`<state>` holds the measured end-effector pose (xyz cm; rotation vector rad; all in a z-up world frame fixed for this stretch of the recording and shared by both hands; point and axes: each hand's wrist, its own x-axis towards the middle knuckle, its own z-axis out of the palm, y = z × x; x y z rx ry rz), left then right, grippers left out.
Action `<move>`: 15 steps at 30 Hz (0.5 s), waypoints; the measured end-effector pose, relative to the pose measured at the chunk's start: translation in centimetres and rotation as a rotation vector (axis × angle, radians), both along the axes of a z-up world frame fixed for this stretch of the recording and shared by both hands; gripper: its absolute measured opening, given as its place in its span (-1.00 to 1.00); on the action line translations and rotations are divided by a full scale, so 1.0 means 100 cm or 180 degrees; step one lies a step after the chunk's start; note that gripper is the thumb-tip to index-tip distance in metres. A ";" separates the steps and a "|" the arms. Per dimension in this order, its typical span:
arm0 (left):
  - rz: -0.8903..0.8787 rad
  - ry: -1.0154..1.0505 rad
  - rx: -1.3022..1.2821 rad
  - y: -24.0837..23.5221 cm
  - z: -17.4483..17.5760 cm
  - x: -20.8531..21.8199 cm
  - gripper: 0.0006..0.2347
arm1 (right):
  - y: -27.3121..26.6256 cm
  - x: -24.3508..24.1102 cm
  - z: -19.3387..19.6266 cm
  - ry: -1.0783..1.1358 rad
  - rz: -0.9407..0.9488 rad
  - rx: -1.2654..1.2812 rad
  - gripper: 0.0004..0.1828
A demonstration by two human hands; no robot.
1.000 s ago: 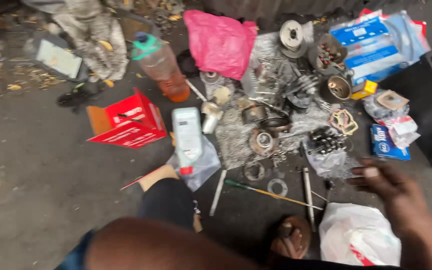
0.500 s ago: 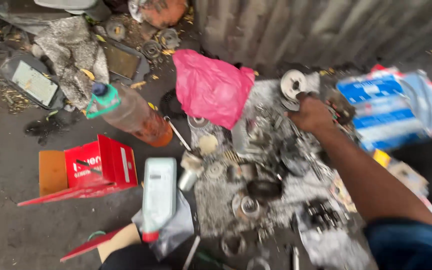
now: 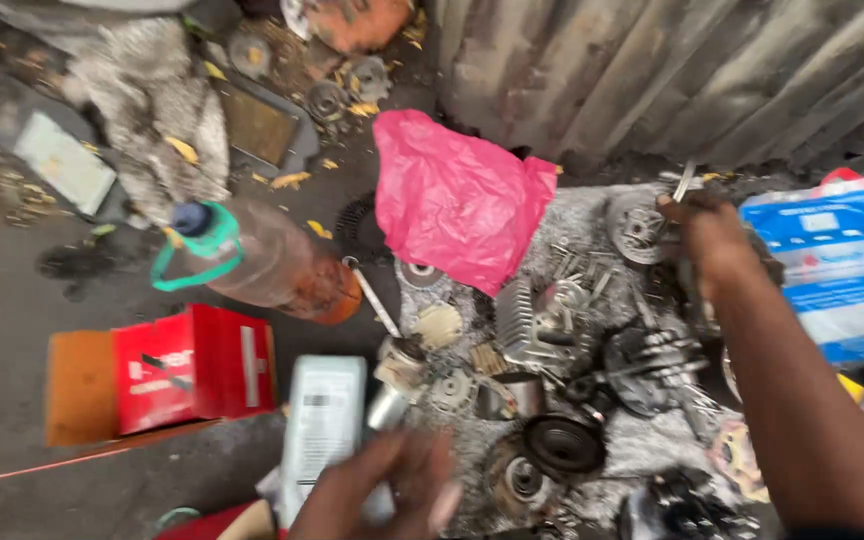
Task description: The person sits on the ground at a motorcycle repair spot, opens a red Hero parts box, moves an oil bottle aside, unwraps plastic packaging from new parts, and fits clutch plates and sprocket discs together by hand, stacking and aligning them with engine components laid on a mat.
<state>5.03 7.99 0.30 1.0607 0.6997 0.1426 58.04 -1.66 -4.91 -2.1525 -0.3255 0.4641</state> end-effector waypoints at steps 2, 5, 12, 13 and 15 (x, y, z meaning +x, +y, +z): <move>0.0009 -0.0077 -0.0232 0.021 0.056 0.109 -0.41 | -0.025 -0.027 0.040 0.1652 0.0318 0.1420 -0.62; 0.0216 -0.0010 -0.0514 0.021 0.016 0.170 -0.23 | -0.018 -0.105 0.119 0.2239 0.0533 0.1149 -0.47; -0.0132 -0.0625 -0.1367 -0.008 -0.042 0.085 -0.38 | 0.013 0.009 -0.035 -0.0852 0.0738 -0.1664 -0.35; -0.0442 -0.0390 -0.0650 -0.010 -0.072 0.056 -0.44 | 0.027 0.004 -0.035 -0.0875 0.0773 -0.2076 -0.37; -0.0690 -0.0101 0.0096 -0.017 -0.130 -0.007 -0.50 | 0.050 -0.005 -0.049 -0.0878 0.0870 -0.2446 -0.38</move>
